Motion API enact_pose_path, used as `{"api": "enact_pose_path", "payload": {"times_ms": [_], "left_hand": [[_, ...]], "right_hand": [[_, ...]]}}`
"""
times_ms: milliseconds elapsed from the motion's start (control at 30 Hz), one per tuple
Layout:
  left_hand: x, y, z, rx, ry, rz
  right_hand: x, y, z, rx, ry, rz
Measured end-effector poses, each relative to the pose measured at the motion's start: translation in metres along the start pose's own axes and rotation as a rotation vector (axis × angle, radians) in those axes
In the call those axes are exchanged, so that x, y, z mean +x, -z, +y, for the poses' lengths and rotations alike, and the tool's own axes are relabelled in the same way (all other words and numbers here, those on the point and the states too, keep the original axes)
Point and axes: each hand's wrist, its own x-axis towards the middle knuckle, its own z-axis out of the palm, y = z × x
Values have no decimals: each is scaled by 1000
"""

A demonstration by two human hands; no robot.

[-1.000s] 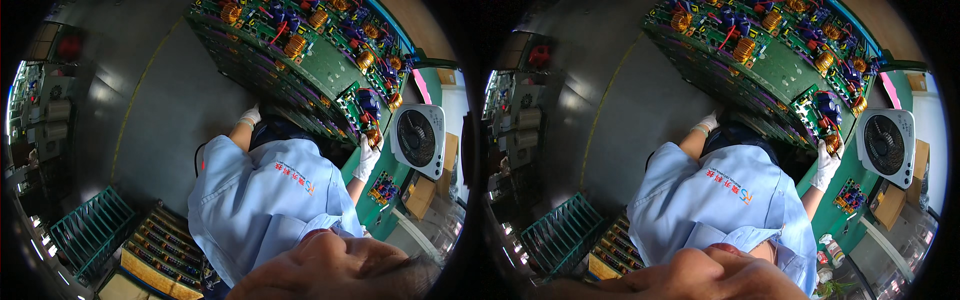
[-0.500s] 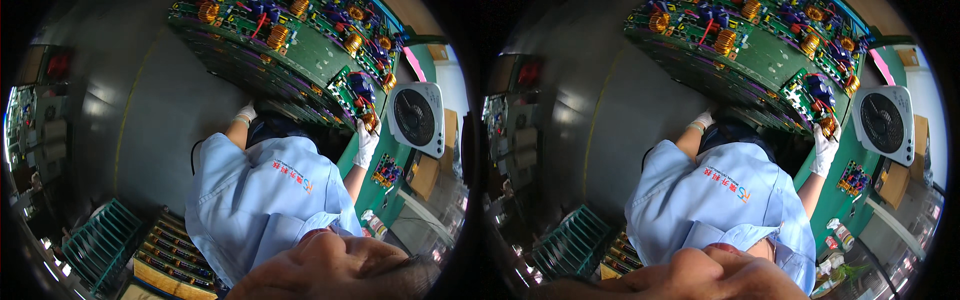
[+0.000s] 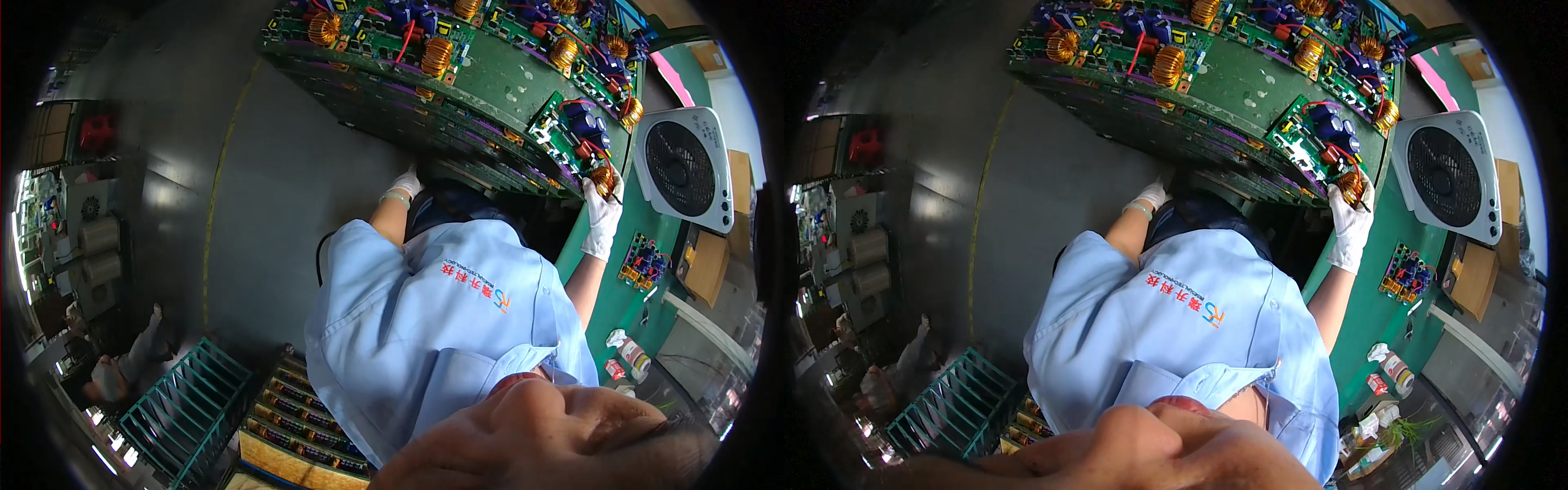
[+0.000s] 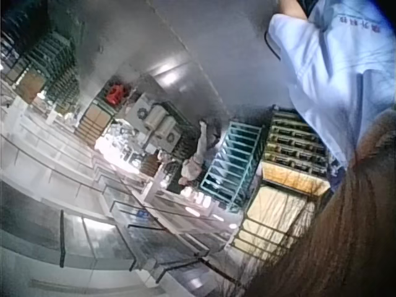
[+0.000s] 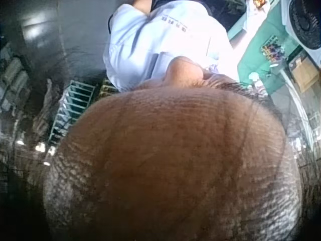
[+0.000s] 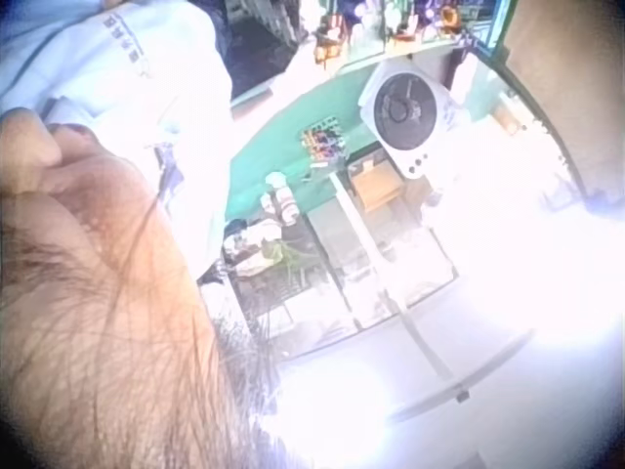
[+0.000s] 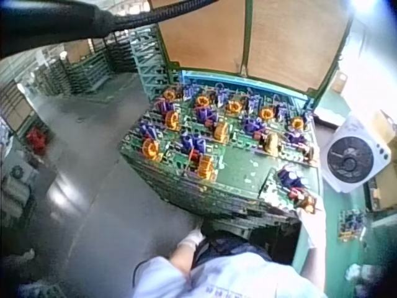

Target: The person picks up green circuit boards from a green workbench, inspects them by turning them over, and places them into a multi-tiered green storage rack. The person repeatedly moves between the workbench and the rack, handling the boards one at a time.

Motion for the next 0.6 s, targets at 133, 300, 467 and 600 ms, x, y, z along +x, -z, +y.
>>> {"api": "enact_pose_path", "payload": {"times_ms": [133, 300, 467, 600], "left_hand": [[11, -7, 3, -59, -37, -21], [5, -4, 3, -75, 23, -45], [5, -1, 7, -73, -15, -20], [4, -2, 0, -104, 2, -13]], "right_hand": [[-3, 6, 7, 1, -17, 13], [3, -1, 2, 11, -49, -16], [0, 4, 9, 21, -35, 20], [2, 1, 7, 37, -11, 10]]}}
